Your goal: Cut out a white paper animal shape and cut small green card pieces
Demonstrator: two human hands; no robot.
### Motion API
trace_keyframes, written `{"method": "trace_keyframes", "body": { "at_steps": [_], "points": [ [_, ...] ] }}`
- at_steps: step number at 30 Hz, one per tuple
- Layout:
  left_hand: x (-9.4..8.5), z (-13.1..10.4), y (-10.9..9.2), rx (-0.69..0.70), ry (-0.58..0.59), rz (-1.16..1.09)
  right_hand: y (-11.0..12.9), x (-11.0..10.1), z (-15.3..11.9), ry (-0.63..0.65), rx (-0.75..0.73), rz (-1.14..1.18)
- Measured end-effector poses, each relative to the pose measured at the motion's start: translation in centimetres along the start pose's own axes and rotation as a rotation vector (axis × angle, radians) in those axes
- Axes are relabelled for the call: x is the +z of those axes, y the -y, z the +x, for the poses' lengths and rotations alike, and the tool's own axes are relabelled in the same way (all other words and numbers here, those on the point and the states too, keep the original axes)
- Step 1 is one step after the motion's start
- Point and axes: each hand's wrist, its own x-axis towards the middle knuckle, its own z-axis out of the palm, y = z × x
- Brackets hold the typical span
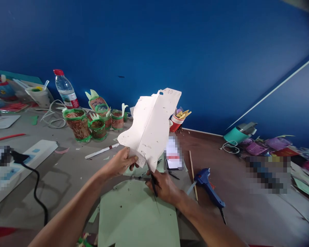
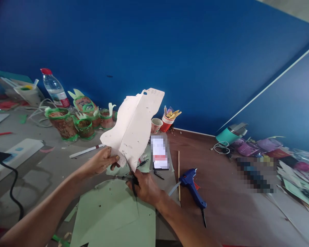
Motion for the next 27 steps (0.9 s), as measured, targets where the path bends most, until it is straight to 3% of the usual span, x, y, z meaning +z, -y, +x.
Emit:
{"method": "trace_keyframes", "body": {
  "at_steps": [4,12,23,27],
  "points": [
    [0.4,0.4,0.2,0.023,-0.002,-0.010,0.3,-0.3,0.2,0.001,0.024,0.120],
    [2.7,1.0,0.1,0.048,-0.135,-0.197,1.3,-0.6,0.3,0.023,0.115,0.485],
    [2.7,0.8,0.6,0.148,-0.322,-0.247,1.1,-0.2,-0.1,-0.004,0.078,0.353],
    [2.8,0.7,0.6,0.135,-0.326,-0.322,0.7,0.4,-0.1,0.030,0.103,0.397]
  ]
}}
